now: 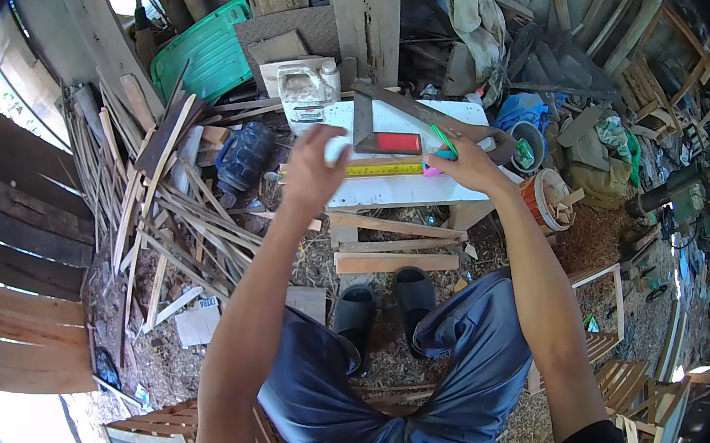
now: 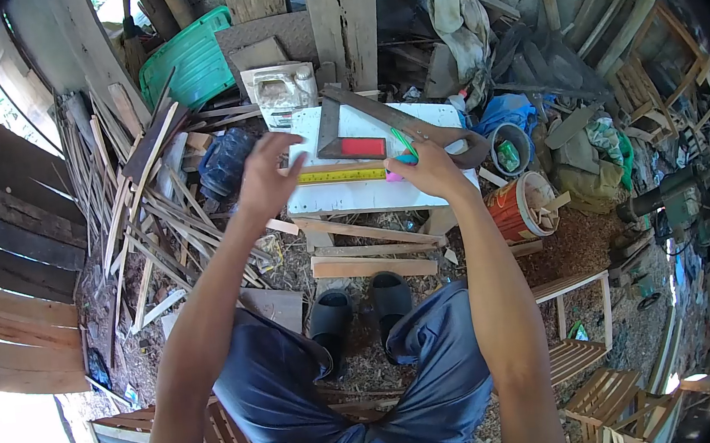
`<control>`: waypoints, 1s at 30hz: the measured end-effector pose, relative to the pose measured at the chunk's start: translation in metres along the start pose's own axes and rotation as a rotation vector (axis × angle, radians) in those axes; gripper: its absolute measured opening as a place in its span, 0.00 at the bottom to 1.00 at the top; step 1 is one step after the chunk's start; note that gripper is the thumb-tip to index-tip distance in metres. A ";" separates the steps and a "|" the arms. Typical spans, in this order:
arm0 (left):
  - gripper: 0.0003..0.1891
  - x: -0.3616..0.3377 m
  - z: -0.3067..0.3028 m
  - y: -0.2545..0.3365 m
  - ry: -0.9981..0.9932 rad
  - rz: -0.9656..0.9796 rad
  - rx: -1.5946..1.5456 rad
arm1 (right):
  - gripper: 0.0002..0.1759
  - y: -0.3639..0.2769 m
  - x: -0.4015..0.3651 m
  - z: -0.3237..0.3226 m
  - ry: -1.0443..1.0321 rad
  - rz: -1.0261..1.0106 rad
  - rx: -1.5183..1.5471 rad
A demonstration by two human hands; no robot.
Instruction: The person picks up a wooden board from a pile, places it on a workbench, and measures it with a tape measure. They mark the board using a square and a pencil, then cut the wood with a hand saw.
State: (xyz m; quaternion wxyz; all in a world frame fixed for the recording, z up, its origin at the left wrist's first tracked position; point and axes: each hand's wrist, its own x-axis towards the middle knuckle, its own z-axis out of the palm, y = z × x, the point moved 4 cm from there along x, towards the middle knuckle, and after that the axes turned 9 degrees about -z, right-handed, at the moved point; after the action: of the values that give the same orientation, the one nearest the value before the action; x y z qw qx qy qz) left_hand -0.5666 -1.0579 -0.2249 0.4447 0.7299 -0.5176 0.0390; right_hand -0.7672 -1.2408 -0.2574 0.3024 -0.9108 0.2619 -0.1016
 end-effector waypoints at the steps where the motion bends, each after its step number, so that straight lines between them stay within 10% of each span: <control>1: 0.11 -0.002 0.012 0.015 -0.061 0.026 -0.056 | 0.38 0.000 0.000 0.000 -0.002 0.000 -0.002; 8: 0.17 -0.023 0.084 0.020 -0.378 0.192 -0.075 | 0.35 -0.002 0.000 0.000 0.022 -0.018 0.005; 30: 0.09 -0.023 0.107 0.008 -0.197 0.029 -0.014 | 0.34 0.007 -0.001 -0.004 0.021 0.109 0.092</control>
State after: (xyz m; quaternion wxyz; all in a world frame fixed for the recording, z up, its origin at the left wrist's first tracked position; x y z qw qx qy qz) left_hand -0.6268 -1.1162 -0.2961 0.3962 0.7195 -0.5695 -0.0305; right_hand -0.7719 -1.2466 -0.2586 0.3465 -0.8792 0.3091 -0.1065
